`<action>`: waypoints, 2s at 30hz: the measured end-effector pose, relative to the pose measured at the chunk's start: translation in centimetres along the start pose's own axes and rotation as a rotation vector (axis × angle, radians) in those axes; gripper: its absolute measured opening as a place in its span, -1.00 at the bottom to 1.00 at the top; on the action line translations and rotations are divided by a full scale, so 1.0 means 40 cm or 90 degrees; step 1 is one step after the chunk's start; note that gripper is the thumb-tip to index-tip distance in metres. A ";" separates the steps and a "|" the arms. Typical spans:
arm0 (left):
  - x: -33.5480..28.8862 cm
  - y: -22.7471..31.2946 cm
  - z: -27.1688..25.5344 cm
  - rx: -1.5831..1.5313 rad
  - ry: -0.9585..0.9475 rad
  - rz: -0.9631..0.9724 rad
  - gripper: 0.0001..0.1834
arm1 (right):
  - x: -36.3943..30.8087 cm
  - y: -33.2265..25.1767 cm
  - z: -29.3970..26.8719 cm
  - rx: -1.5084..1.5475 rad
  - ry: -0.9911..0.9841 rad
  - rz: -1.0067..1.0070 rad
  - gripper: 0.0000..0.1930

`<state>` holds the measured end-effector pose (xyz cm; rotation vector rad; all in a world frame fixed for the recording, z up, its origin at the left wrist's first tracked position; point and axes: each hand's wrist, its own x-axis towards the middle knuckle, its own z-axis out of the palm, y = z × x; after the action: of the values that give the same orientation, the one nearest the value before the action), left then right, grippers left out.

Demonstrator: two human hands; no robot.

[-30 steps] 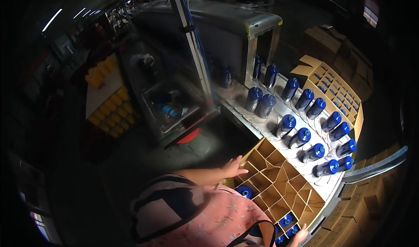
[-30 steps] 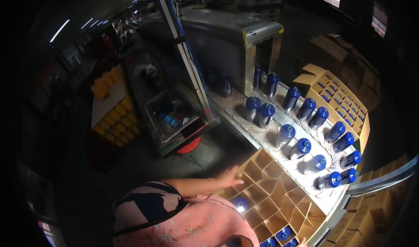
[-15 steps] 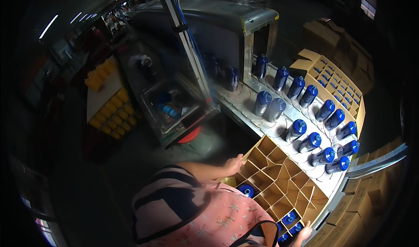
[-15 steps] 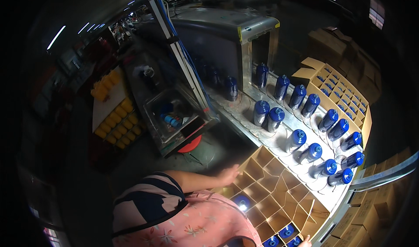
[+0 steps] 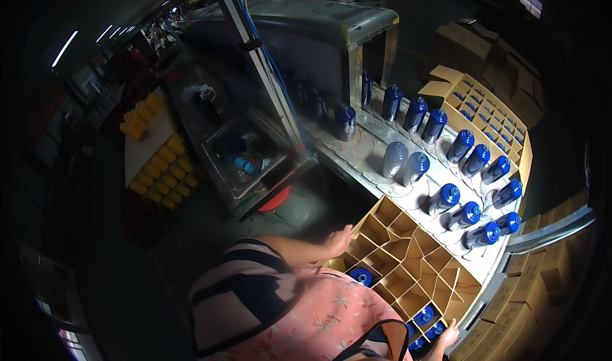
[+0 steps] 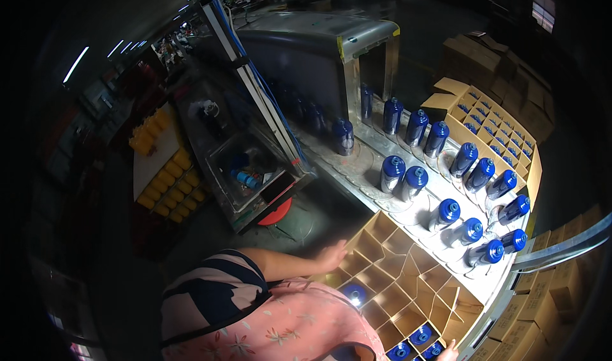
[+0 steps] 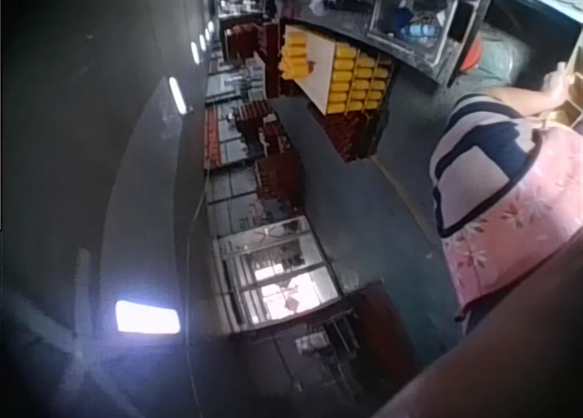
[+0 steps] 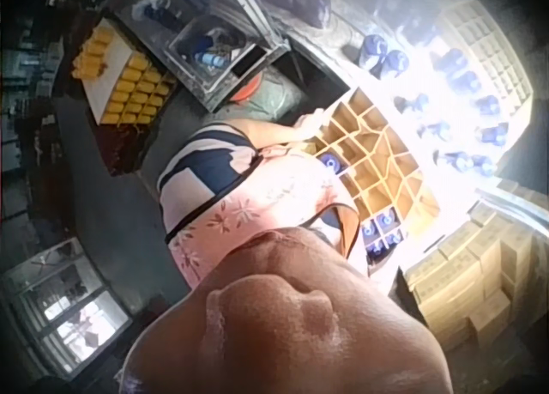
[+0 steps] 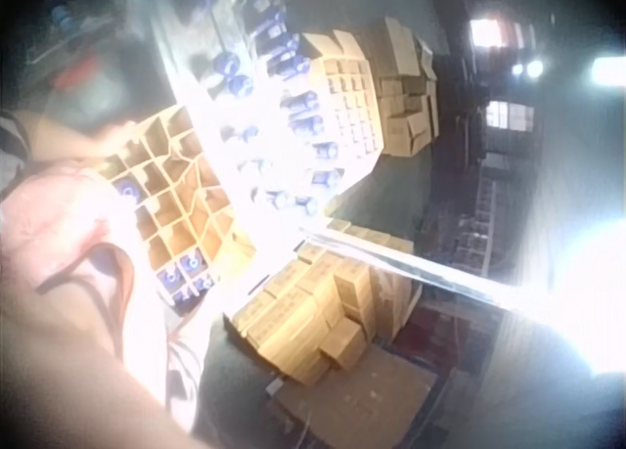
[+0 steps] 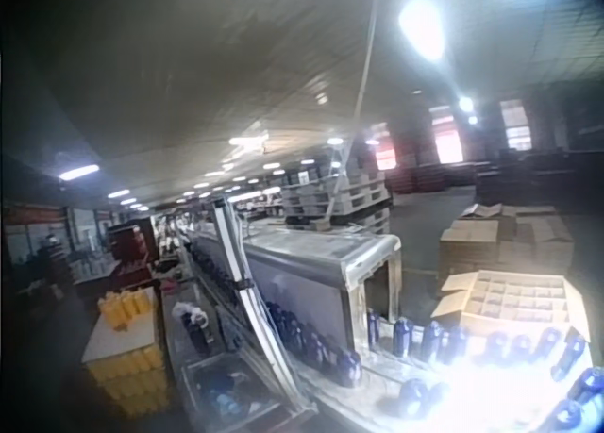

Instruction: The person places blue bottles from a conveyor belt into a cardboard box with compartments. After filling the box, the person closes it and moves it aside, then retrieves another empty box to continue the packing process.

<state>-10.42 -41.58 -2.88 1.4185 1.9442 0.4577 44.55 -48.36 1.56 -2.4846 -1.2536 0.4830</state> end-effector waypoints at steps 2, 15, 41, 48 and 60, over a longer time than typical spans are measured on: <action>-0.010 -0.006 0.001 -0.006 0.011 0.000 -0.53 | -0.008 0.011 0.007 0.001 0.014 0.011 -0.30; 0.013 0.030 0.007 -0.023 0.046 0.015 -0.55 | 0.094 0.040 0.051 -0.002 -0.016 0.108 -0.36; 0.167 -0.008 0.087 -0.010 0.085 0.081 -0.57 | 0.229 -0.019 0.159 0.022 -0.025 0.239 -0.50; 0.200 0.045 0.050 -0.077 0.064 0.110 -0.50 | 0.233 -0.060 0.162 0.041 -0.046 0.265 -0.53; 0.722 0.767 0.201 -0.123 0.037 0.444 -0.46 | 0.285 -0.055 0.145 0.026 -0.055 0.258 -0.51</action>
<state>11.37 -4.93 1.72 1.9423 1.3491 0.9767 46.86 -37.09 -4.46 -2.7111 -0.7520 0.7108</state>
